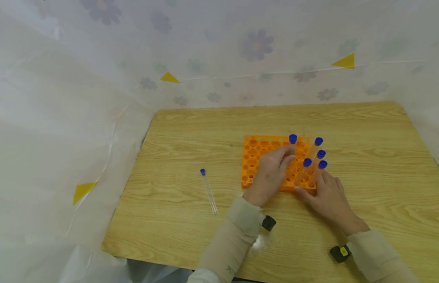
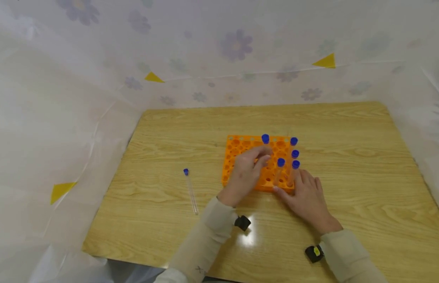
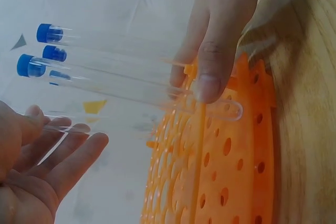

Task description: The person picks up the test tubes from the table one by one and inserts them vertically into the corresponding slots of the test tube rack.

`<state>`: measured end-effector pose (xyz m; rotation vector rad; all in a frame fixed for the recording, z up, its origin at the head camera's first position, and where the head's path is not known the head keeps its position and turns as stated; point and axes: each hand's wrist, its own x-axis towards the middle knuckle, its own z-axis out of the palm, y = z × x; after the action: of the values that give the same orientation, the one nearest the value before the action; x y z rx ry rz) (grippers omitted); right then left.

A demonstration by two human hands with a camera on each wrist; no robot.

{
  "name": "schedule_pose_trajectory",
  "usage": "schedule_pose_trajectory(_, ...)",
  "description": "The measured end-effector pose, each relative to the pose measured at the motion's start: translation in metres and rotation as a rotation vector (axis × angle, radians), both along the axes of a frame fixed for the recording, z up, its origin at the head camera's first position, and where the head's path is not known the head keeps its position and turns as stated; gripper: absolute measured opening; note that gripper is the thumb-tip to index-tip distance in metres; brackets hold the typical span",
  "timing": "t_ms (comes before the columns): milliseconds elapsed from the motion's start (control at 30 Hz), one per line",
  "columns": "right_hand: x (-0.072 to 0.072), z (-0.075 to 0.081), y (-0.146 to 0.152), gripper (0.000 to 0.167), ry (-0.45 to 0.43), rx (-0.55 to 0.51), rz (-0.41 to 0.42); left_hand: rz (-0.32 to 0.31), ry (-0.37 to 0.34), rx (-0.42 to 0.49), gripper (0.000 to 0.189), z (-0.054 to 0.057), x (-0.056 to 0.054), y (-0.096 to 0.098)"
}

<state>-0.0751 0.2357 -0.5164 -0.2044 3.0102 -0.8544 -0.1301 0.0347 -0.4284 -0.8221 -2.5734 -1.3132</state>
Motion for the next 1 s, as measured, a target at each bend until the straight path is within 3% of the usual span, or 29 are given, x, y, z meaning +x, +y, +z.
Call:
schedule_pose_trajectory(567, 0.000, -0.003, -0.002, 0.108, 0.047, -0.017, 0.001, -0.027, -0.060, -0.076, 0.038, -0.011, 0.000, 0.013)
schedule_pose_trajectory(1000, 0.000, -0.004, -0.003, 0.112, 0.087, -0.016, -0.004, -0.052, 0.001, -0.161, 0.033, -0.021, 0.000, 0.017)
